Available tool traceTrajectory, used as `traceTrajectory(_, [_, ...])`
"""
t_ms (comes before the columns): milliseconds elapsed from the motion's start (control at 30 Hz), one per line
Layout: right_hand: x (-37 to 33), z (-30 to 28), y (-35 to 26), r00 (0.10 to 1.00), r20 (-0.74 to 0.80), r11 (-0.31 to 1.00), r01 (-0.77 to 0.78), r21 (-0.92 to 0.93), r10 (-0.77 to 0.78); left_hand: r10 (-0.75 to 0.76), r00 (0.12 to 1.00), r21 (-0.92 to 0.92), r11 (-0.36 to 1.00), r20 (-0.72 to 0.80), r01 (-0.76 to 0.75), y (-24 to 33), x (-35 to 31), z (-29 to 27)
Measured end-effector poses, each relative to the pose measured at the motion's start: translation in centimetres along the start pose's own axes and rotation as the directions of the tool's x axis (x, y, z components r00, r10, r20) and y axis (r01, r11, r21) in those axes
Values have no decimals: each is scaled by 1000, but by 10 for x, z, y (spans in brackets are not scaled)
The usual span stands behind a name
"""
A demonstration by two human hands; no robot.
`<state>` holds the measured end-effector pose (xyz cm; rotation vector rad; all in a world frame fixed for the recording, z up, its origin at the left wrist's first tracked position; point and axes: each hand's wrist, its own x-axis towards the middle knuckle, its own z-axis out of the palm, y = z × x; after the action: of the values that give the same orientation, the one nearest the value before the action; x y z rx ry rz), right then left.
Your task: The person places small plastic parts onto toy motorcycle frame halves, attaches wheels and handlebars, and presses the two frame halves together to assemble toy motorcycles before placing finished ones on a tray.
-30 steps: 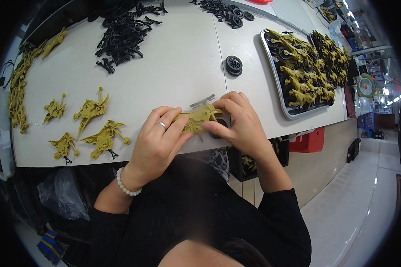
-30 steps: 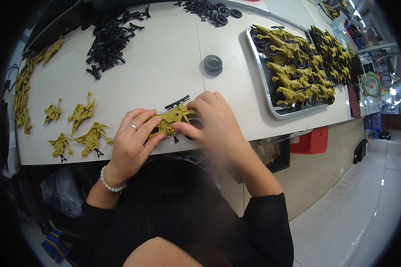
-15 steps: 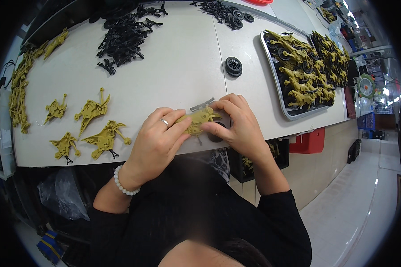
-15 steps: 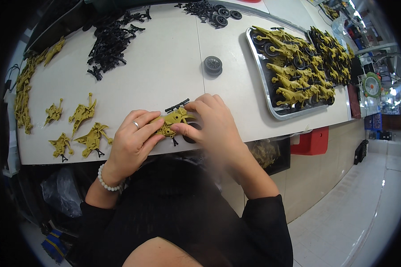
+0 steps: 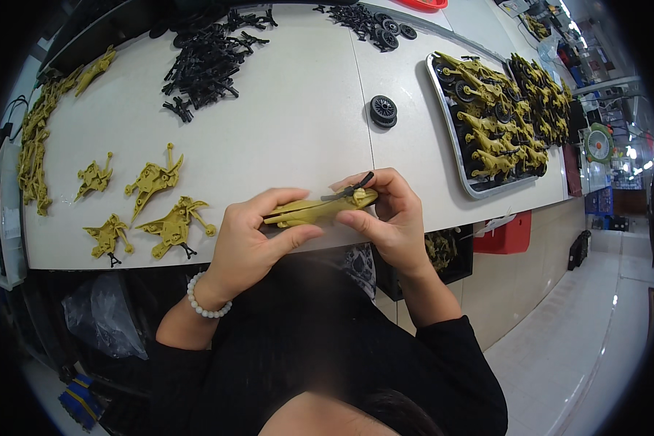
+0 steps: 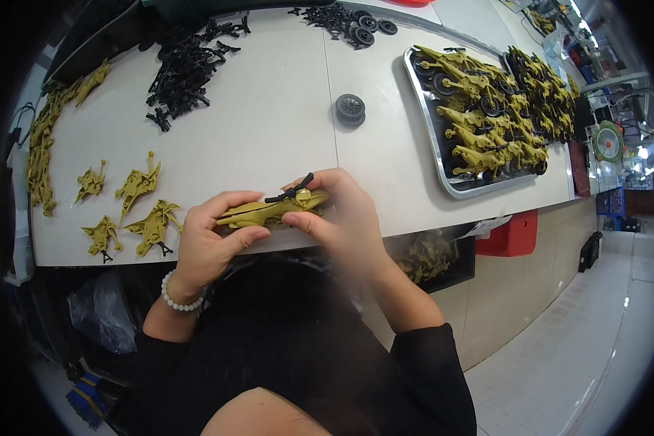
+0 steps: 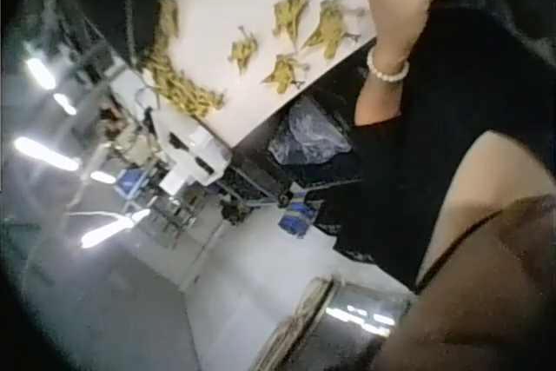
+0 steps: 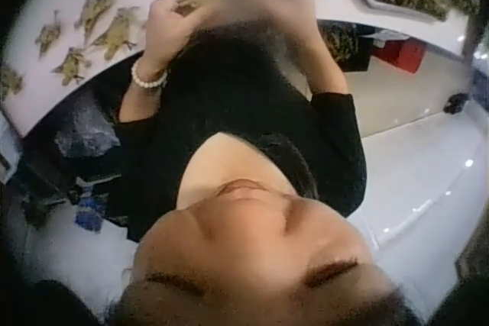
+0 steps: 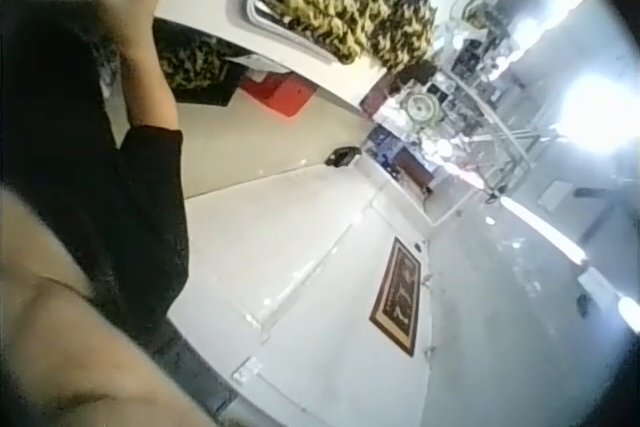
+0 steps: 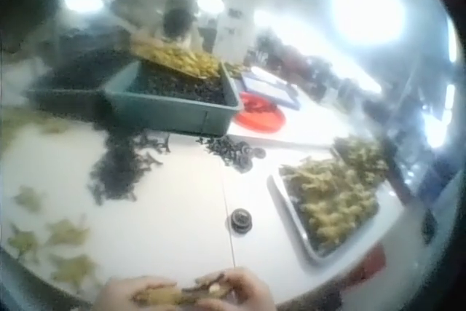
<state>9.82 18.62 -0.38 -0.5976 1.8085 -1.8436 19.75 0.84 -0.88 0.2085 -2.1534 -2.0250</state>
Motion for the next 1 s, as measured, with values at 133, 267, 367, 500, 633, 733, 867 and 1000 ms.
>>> traceTrajectory(133, [0, -1, -1, 1000, 13, 999, 10, -38, -9, -16, 1000, 50, 999, 13, 15, -2, -1, 0])
traceTrajectory(267, [2, -1, -16, 996, 87, 986, -8, -164, 23, 117, 991, 38, 993, -70, -114, -10, -4, 5])
traceTrajectory(367, [2, -5, -9, 985, 123, 955, 148, -258, -120, 183, 982, 154, 972, -39, -175, -4, -5, 5])
traceTrajectory(500, [4, -10, -10, 973, 169, 891, 211, -402, -155, 79, 997, 56, 995, 6, -80, -3, -5, 2])
traceTrajectory(633, [4, -8, -12, 988, 151, 945, 87, -316, -41, -4, 999, 65, 998, 43, 1, 5, -1, 2])
traceTrajectory(733, [7, -8, -16, 988, 143, 975, -17, -220, 50, -64, 998, -51, 997, 23, 65, 3, -3, 3])
traceTrajectory(867, [13, -7, -26, 988, 143, 955, -18, -296, 62, -110, 994, -165, 980, 17, 111, 4, -3, 6])
traceTrajectory(1000, [20, -8, -28, 967, 167, 946, -138, -294, 193, -251, 965, -347, 901, 73, 261, 4, -3, 5])
